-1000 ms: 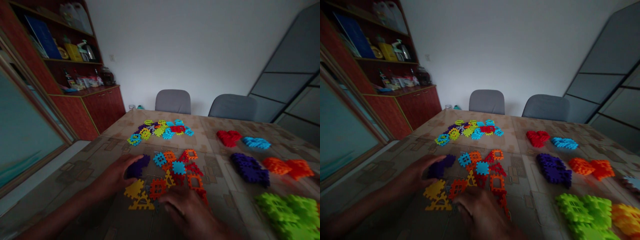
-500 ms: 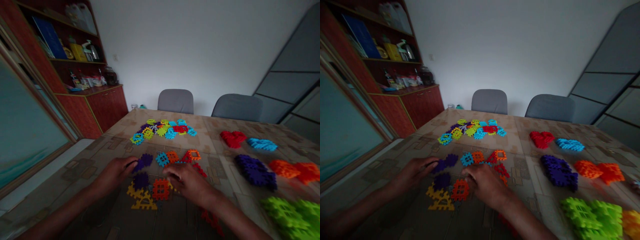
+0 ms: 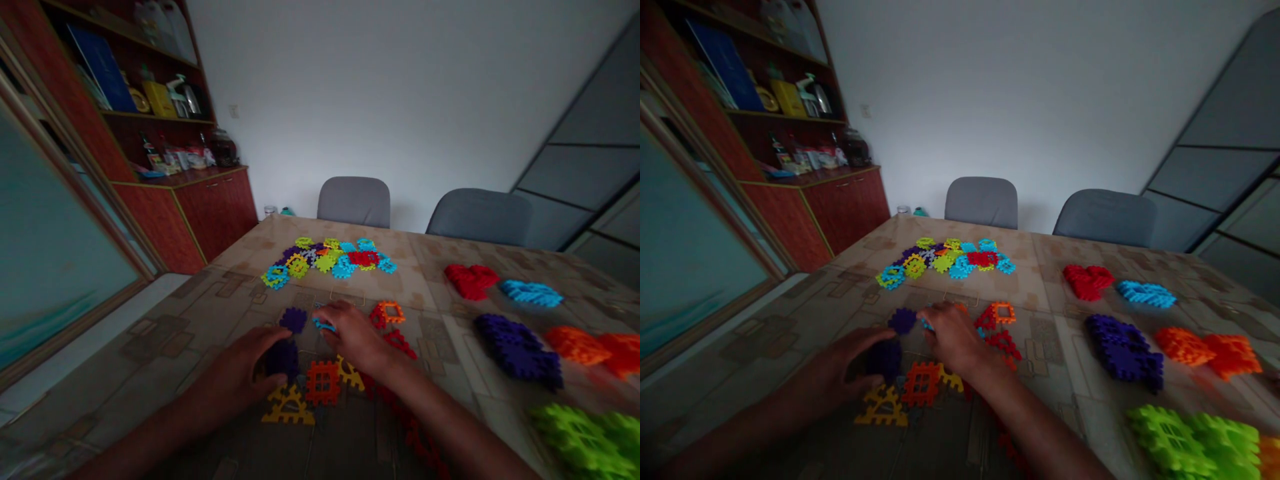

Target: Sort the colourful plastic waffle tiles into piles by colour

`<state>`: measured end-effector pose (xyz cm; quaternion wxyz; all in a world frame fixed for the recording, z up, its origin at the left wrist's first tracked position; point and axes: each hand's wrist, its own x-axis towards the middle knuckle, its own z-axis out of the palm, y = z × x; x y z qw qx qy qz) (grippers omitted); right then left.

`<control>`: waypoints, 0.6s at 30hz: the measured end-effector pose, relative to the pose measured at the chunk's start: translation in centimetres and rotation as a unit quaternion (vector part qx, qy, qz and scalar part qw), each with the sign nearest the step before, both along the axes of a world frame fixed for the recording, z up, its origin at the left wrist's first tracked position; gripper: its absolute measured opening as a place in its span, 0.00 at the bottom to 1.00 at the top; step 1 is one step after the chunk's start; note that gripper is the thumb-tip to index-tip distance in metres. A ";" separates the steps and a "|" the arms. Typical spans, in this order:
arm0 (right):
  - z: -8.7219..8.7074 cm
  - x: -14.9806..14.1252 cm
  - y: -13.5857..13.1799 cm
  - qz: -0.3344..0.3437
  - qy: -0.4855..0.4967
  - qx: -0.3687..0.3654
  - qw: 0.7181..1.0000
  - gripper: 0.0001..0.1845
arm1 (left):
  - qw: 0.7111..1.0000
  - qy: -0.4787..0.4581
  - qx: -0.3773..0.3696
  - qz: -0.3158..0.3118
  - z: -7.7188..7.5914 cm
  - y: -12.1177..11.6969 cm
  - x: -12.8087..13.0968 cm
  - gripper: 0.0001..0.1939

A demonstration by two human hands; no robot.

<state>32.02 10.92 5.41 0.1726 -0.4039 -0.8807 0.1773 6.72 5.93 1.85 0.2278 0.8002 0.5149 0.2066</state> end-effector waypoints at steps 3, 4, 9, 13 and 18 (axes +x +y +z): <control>0.0 -1.9 1.0 0.004 -0.032 0.009 0.999 0.19 | 1.000 0.022 0.003 -0.005 -0.5 -0.3 -0.2 0.31; 0.0 -2.6 1.3 0.004 -0.043 0.010 0.999 0.20 | 1.000 0.025 0.007 -0.006 -0.7 -0.3 -0.2 0.31; -0.4 -4.8 1.8 -0.011 -0.091 0.010 0.996 0.24 | 0.997 0.066 0.039 -0.018 -0.7 -0.8 0.0 0.33; -0.7 -5.5 2.0 -0.029 -0.100 0.014 0.994 0.27 | 0.996 0.075 0.037 -0.007 -0.6 -1.2 0.4 0.36; -0.7 -4.9 2.3 -0.053 -0.087 0.013 0.995 0.36 | 0.997 0.065 0.044 0.021 -0.9 -1.6 1.3 0.37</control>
